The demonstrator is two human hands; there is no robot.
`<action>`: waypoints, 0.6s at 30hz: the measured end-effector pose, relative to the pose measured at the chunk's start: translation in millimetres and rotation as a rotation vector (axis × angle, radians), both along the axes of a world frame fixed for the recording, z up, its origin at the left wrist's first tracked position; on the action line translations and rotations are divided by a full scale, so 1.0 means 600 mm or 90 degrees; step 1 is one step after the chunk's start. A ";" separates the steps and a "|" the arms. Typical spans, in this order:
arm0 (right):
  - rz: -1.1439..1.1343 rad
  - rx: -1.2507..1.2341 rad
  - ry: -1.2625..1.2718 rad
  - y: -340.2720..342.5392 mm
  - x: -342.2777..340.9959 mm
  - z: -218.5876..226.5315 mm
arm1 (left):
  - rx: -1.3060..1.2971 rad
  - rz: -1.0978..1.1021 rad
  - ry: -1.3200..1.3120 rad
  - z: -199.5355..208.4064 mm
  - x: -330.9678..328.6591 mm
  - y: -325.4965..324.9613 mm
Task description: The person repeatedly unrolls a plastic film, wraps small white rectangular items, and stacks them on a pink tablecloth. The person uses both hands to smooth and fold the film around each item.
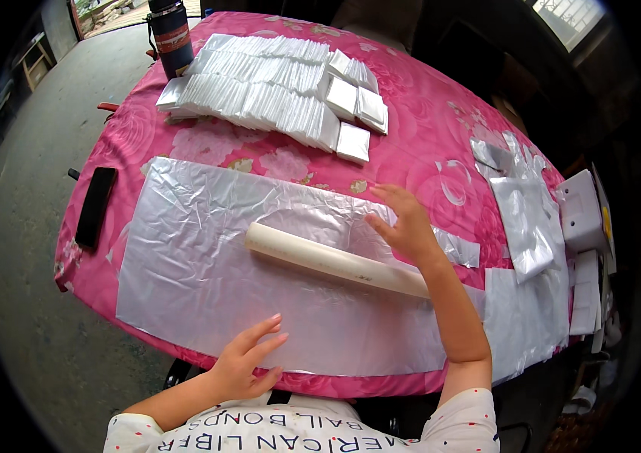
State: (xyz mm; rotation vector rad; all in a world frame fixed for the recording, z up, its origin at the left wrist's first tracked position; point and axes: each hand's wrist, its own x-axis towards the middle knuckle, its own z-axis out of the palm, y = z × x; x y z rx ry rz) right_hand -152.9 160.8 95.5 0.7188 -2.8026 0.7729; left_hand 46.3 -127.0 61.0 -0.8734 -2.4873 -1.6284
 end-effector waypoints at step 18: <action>-0.081 -0.176 -0.213 0.005 0.384 -0.043 | -0.219 -0.082 0.071 -0.019 -0.023 0.158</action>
